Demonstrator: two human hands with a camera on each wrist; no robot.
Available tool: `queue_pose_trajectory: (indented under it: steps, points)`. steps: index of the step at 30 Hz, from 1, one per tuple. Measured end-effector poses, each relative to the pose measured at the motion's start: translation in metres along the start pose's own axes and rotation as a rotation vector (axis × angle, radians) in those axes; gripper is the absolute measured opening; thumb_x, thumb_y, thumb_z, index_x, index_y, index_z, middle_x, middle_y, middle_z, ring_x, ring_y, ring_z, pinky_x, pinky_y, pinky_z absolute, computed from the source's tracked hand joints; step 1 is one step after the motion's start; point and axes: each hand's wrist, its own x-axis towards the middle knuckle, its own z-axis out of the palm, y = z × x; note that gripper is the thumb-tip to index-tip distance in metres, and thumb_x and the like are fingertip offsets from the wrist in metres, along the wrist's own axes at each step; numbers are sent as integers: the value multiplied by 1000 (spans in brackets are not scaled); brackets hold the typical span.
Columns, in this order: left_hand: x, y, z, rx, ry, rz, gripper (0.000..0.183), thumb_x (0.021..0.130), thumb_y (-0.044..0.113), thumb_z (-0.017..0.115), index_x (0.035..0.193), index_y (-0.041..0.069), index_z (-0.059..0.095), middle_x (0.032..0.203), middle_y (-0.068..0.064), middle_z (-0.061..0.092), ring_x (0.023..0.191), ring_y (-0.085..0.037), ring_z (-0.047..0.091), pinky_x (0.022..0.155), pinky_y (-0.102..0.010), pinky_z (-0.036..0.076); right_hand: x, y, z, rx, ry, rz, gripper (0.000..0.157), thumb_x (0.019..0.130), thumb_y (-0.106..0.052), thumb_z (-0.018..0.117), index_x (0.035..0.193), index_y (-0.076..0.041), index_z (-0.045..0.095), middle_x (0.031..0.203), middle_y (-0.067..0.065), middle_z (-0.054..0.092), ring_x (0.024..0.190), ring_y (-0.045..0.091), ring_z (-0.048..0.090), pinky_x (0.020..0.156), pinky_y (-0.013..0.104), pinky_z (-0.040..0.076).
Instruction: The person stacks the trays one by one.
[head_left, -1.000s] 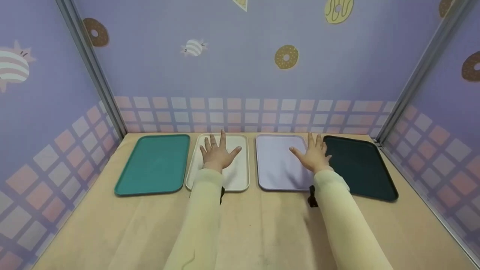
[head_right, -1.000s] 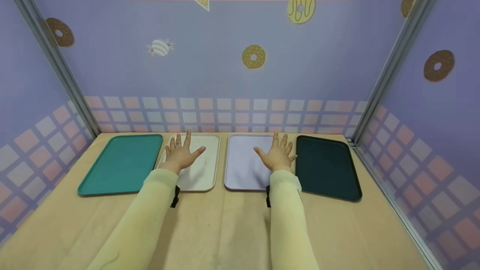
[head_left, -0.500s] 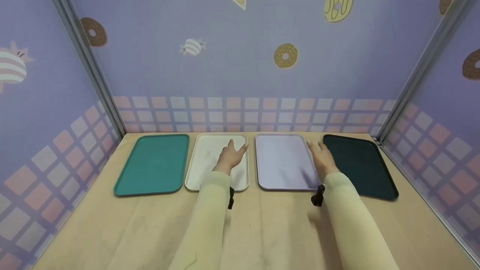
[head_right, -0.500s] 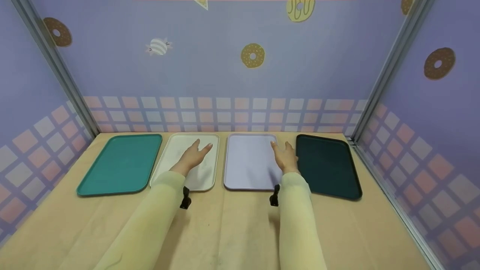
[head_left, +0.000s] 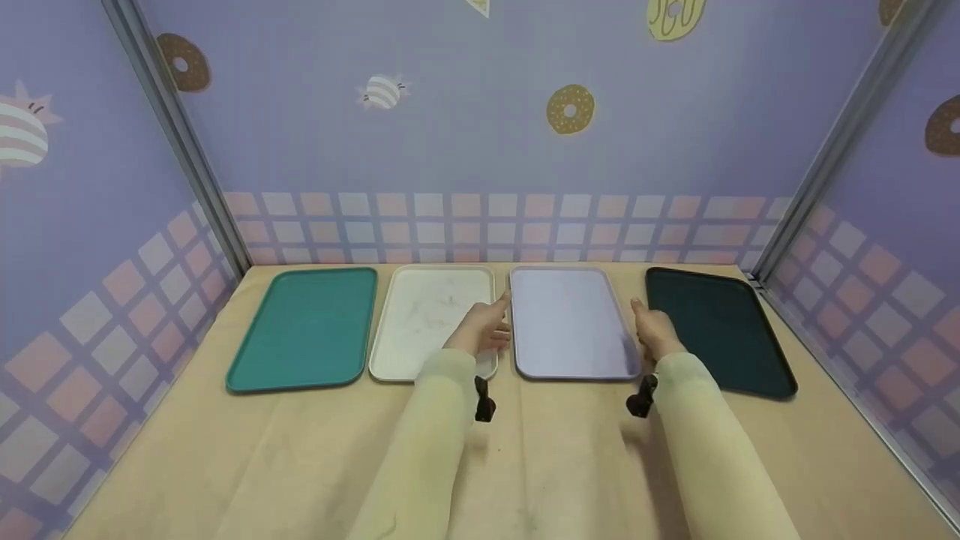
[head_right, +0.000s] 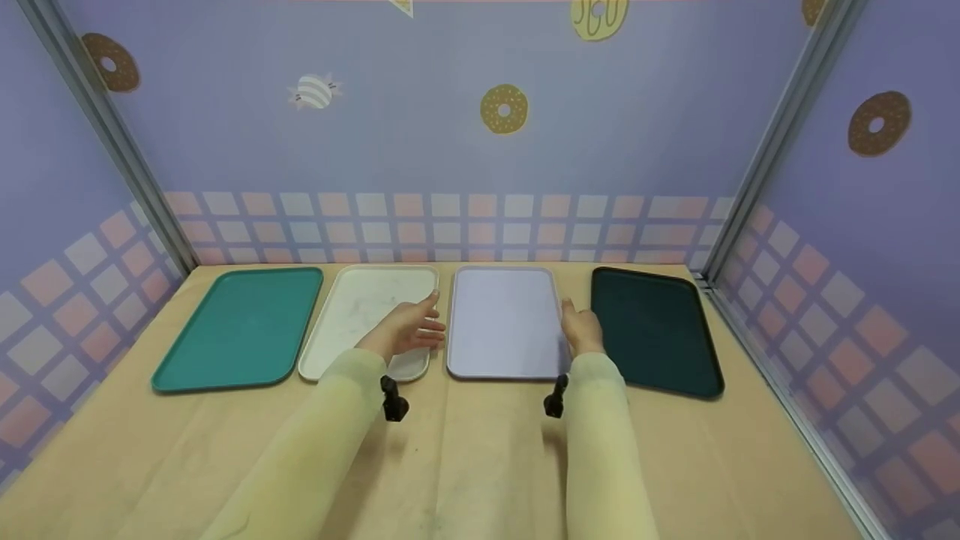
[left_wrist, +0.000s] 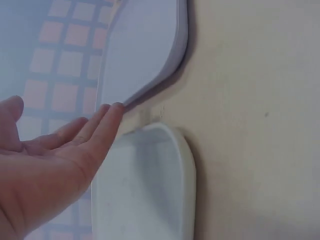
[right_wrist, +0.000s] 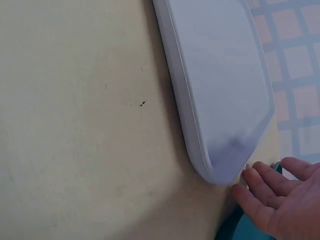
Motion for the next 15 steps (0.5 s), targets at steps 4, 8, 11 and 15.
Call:
queue_pose_trajectory:
  steps: [4,8,11,15]
  points:
    - [-1,-2,5,-67,-49,-58,77,109,49,41,155,-11,30,153,-36,42,141,-44,49,119,-46,45,-1,-2,2,24,1,67,65,109,-54,25,120,3,54,97,11,56,79,20,51,68,31,50]
    - [-1,-6,11,-112,-69,-76,74,111,44,38,157,-12,23,156,-37,37,146,-45,42,124,-47,37,-1,-3,4,35,-22,67,65,111,-41,24,151,9,35,136,22,50,113,27,52,95,37,54]
    - [0,-10,15,-119,-46,-46,68,112,37,39,156,-12,25,152,-35,43,143,-43,46,122,-46,39,0,-3,5,18,-16,68,50,110,-27,28,140,9,44,124,19,52,108,26,53,90,36,54]
    - [3,-17,18,-38,50,2,51,110,25,46,148,-9,43,141,-25,57,129,-36,60,110,-40,52,3,-3,6,-20,24,76,31,104,-12,38,122,6,56,102,12,53,88,22,56,69,30,52]
